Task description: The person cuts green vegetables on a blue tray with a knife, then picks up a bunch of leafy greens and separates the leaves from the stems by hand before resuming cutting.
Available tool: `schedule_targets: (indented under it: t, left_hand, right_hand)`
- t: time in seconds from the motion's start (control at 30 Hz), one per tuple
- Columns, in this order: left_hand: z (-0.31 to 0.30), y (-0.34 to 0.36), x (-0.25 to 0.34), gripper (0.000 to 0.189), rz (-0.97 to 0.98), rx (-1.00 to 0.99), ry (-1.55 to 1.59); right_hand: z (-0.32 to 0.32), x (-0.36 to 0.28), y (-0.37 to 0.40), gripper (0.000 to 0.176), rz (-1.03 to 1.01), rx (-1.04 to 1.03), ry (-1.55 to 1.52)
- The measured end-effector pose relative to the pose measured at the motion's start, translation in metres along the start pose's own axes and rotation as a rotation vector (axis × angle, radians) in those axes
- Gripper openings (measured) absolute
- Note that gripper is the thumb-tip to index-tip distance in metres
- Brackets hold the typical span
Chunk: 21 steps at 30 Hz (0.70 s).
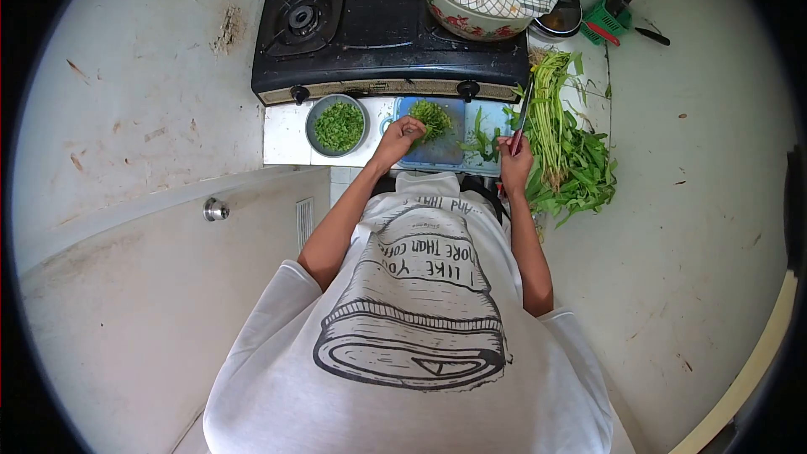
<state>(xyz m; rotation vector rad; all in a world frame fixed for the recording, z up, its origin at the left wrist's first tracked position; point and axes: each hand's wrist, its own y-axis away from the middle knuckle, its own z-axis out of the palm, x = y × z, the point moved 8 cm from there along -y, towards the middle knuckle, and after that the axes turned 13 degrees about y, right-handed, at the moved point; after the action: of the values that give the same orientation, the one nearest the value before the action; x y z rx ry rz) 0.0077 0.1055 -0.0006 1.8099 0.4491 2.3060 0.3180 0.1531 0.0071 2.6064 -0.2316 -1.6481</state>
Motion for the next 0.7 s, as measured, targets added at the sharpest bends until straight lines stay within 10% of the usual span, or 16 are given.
schedule_targets:
  t: [0.7]
  left_hand:
    - [-0.046,0.031,-0.009,0.015,0.288,0.283,-0.642]
  right_hand:
    - [0.111,-0.042,0.070,0.038,-0.397,-0.739,0.708]
